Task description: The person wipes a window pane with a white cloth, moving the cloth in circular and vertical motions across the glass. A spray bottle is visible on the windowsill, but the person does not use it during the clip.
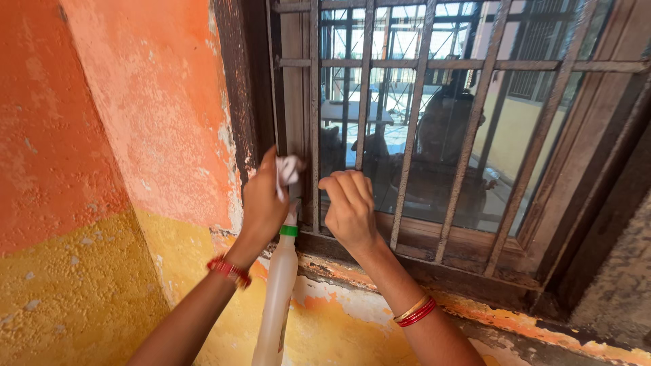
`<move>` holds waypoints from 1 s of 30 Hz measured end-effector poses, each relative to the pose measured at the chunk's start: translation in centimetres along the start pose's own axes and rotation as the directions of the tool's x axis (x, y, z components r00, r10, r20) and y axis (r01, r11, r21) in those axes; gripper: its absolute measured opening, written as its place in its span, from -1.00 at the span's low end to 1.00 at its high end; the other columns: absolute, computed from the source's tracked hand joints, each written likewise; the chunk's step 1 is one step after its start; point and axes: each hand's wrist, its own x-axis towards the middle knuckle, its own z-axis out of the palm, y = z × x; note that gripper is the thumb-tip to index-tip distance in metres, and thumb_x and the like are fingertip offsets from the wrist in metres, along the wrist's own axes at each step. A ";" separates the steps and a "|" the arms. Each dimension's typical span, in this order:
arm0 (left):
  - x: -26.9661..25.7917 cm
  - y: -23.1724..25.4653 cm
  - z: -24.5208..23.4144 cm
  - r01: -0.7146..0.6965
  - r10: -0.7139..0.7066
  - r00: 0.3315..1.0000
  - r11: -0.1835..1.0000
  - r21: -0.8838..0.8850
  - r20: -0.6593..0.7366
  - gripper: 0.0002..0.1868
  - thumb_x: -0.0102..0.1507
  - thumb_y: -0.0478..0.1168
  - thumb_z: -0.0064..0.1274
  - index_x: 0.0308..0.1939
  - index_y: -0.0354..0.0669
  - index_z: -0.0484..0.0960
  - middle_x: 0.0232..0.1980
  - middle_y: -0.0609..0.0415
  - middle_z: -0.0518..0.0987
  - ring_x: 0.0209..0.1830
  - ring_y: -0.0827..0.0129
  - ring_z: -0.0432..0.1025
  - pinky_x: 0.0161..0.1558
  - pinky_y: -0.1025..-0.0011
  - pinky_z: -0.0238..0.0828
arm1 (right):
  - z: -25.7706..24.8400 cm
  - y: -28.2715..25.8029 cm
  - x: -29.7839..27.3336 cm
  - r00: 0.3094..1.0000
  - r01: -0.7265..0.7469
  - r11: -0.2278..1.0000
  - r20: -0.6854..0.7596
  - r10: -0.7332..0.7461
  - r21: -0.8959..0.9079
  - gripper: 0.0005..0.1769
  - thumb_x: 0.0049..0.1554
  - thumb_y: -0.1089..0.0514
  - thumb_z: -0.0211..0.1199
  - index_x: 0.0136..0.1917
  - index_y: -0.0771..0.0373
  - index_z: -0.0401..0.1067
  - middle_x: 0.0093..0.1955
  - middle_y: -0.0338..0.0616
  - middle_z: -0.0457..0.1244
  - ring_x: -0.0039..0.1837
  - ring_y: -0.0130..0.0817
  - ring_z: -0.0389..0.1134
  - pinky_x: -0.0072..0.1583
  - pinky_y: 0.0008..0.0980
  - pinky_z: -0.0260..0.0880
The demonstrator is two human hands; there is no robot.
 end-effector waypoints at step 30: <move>6.6 10.9 -7.4 -0.578 0.511 0.812 0.772 -0.266 -0.283 -0.59 0.20 -0.62 -0.15 0.04 -0.27 0.63 0.10 -0.09 0.54 0.01 0.25 0.54 0.00 0.36 0.59 | 1.2 -3.8 11.6 0.842 -0.398 0.549 0.055 0.536 0.735 -0.55 0.33 0.40 -0.14 0.45 0.26 0.23 0.32 0.03 0.31 0.37 -0.21 0.35 0.35 -0.28 0.37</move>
